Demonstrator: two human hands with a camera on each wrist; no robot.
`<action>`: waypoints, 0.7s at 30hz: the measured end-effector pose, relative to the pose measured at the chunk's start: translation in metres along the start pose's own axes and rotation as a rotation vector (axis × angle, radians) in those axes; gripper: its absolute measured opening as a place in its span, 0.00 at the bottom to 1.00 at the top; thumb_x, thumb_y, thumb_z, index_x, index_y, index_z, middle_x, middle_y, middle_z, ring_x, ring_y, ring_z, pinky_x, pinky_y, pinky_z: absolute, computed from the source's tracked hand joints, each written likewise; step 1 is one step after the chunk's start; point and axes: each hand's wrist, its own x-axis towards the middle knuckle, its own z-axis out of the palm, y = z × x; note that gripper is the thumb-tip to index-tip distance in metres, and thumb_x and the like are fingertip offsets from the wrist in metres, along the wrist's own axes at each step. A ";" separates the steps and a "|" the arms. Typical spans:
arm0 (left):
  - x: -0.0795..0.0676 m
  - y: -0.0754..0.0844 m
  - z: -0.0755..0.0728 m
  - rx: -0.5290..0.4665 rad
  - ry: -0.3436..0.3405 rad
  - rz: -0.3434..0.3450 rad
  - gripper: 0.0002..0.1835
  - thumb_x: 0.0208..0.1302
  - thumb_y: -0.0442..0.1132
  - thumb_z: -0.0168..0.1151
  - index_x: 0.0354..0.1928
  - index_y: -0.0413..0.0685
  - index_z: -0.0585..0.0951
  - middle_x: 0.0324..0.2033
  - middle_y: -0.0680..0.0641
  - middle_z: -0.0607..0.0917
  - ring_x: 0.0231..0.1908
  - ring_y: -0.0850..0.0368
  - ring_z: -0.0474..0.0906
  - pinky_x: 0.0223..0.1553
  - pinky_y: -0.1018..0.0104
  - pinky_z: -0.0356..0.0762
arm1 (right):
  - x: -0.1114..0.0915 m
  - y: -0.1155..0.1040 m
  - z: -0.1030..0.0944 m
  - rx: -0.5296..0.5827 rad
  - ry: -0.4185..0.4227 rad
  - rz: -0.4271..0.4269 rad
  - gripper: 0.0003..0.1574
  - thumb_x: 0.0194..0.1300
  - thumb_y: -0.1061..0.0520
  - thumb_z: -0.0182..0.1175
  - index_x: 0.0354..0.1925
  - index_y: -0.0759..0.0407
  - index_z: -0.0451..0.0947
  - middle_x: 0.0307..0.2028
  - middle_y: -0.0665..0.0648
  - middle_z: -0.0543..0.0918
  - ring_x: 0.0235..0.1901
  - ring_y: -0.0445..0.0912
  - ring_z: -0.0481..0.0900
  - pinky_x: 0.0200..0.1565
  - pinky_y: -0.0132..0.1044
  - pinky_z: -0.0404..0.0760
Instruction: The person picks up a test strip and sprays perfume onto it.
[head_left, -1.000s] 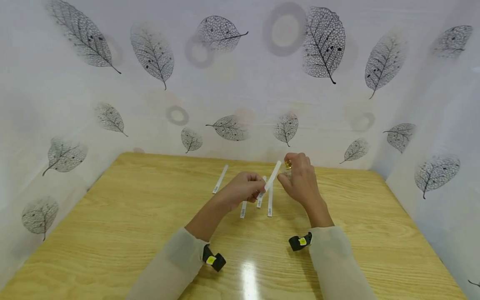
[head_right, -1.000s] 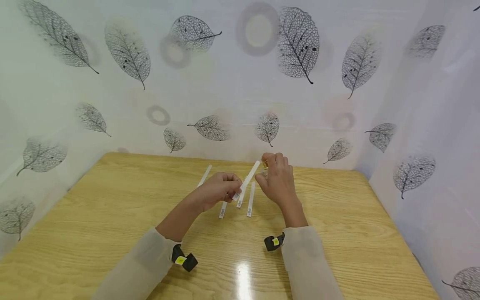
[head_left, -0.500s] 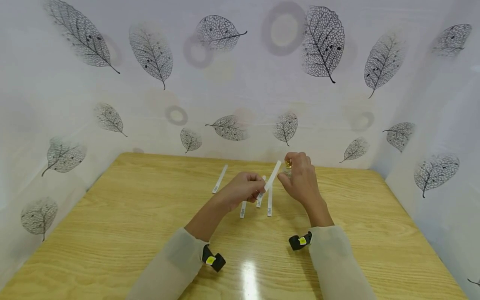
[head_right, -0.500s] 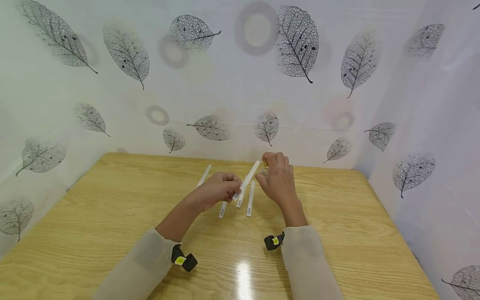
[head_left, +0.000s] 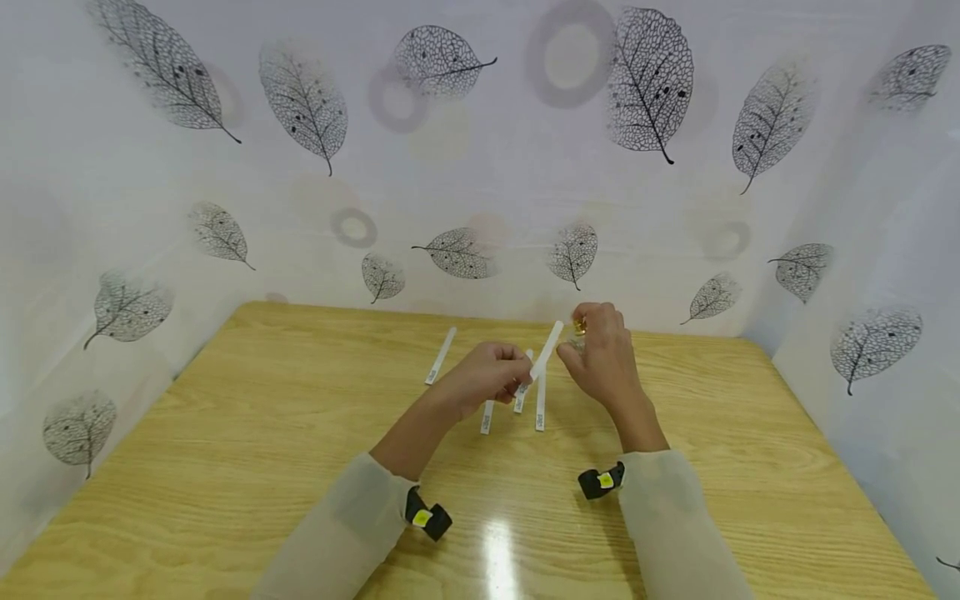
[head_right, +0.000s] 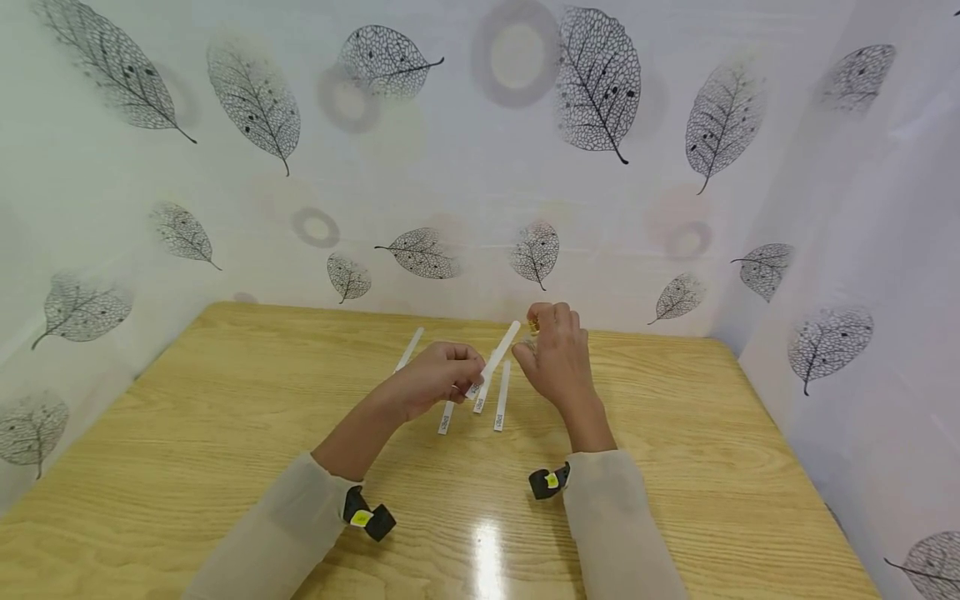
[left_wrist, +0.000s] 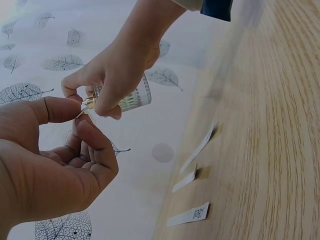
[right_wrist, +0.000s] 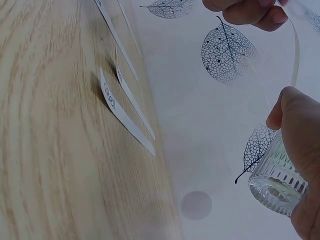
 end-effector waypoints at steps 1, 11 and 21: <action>0.000 0.000 0.000 0.000 0.000 0.000 0.07 0.71 0.37 0.55 0.35 0.42 0.78 0.30 0.47 0.77 0.28 0.56 0.69 0.34 0.63 0.76 | 0.000 0.000 0.000 -0.002 0.000 0.001 0.24 0.58 0.61 0.61 0.52 0.61 0.66 0.40 0.63 0.69 0.33 0.57 0.64 0.31 0.47 0.61; 0.001 0.000 0.000 0.000 0.001 -0.002 0.06 0.70 0.36 0.55 0.35 0.43 0.78 0.30 0.47 0.77 0.29 0.56 0.70 0.33 0.65 0.76 | 0.000 0.000 -0.002 -0.016 -0.017 -0.005 0.28 0.58 0.60 0.60 0.57 0.56 0.64 0.39 0.64 0.69 0.33 0.58 0.64 0.31 0.48 0.60; 0.001 0.001 0.000 0.005 -0.005 0.003 0.06 0.70 0.36 0.55 0.35 0.42 0.79 0.30 0.47 0.77 0.29 0.56 0.70 0.35 0.62 0.77 | 0.000 0.000 -0.001 -0.043 -0.034 -0.004 0.30 0.59 0.62 0.63 0.56 0.54 0.62 0.38 0.64 0.69 0.32 0.58 0.64 0.31 0.49 0.60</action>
